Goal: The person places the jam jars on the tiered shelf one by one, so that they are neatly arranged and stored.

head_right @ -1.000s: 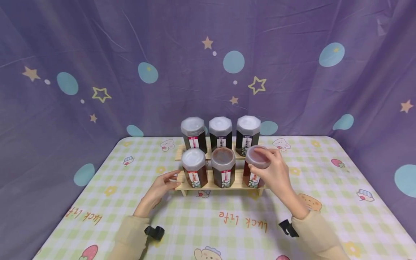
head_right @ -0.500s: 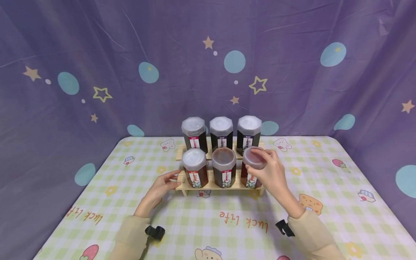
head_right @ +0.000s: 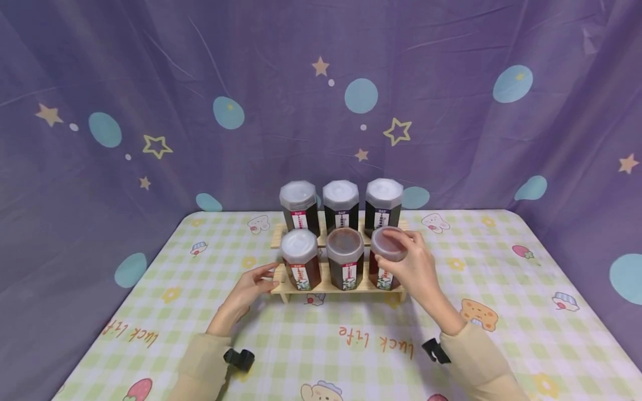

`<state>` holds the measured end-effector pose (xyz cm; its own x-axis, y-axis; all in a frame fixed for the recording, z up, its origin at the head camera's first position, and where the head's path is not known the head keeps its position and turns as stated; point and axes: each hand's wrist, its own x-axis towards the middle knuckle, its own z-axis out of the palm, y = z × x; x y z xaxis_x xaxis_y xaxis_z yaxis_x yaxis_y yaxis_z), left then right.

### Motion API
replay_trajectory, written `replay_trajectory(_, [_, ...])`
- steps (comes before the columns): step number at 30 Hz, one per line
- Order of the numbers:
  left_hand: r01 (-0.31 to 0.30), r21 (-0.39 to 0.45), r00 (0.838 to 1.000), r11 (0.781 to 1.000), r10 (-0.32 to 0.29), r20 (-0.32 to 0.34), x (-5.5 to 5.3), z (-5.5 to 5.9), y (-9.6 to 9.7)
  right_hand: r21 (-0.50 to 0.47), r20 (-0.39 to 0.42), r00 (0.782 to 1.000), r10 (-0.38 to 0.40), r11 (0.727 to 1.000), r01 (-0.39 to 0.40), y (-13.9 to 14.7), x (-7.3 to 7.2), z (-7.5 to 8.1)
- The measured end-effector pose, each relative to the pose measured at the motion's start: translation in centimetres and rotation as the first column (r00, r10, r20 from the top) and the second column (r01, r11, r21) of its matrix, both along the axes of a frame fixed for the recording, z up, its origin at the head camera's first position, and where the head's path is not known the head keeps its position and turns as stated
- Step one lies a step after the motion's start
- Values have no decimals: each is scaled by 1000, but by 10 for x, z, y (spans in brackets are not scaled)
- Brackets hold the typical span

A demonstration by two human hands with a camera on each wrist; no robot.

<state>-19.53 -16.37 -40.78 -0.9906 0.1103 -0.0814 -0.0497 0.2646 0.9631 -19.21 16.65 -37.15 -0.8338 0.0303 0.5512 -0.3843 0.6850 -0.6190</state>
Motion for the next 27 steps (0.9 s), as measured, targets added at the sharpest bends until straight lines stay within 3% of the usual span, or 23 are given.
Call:
replay_trajectory(9, [-5,-4,1000,1000,5,3,-2,-2,-2,5,30,999,40,999,-40,1,1,-1])
replay_trajectory(19, [-6,-15,1000,1000,6,1,-1,-2,-1,10,6,997,78,997,-78,3,3,-4])
replay_trajectory(27, [-30,-13,999,999,29,-18,-13,-24,-5,-21,-25,990,139,990,-140,10,4,-9])
